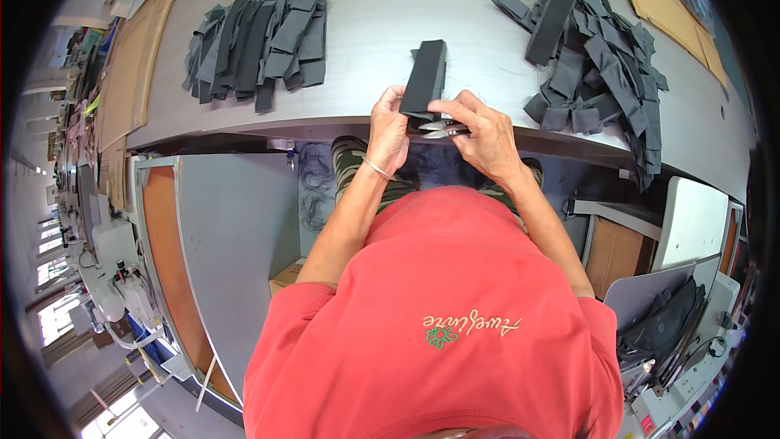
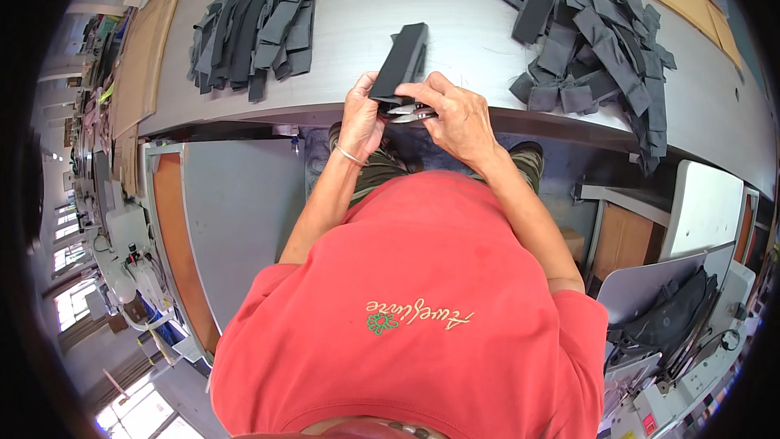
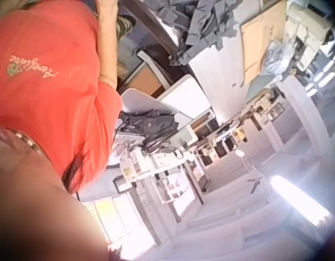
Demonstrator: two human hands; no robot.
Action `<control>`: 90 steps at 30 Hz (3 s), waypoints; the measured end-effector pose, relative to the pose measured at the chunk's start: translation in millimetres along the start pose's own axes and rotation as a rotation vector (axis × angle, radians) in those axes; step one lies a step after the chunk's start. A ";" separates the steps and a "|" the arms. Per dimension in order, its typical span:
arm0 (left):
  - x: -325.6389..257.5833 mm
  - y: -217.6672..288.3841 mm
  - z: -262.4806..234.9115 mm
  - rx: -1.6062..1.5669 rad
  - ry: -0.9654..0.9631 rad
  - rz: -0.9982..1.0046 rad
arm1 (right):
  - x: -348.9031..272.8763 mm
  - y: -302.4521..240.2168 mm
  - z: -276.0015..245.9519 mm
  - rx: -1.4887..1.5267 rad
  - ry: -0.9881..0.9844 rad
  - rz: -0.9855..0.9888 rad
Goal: Trim excess threads and finish the edges of fabric components using thread snips.
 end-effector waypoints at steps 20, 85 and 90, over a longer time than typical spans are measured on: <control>-4.9 9.7 23.2 -0.114 -0.126 -0.153 | -3.5 1.1 -9.7 0.199 0.151 0.047; -14.2 34.7 35.3 0.155 0.006 0.017 | 5.0 3.4 -38.7 0.198 0.259 0.194; -24.0 46.4 54.2 0.290 -0.177 -0.062 | 9.6 4.7 -38.3 0.161 0.128 0.133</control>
Point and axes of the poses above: each hand's wrist, its own x-axis towards the middle knuckle, its own z-axis out of the palm, y = z × x, the point moved 4 cm from there along x, towards the middle knuckle, and after that the axes turned 9 degrees about y, right-handed, at the moved point
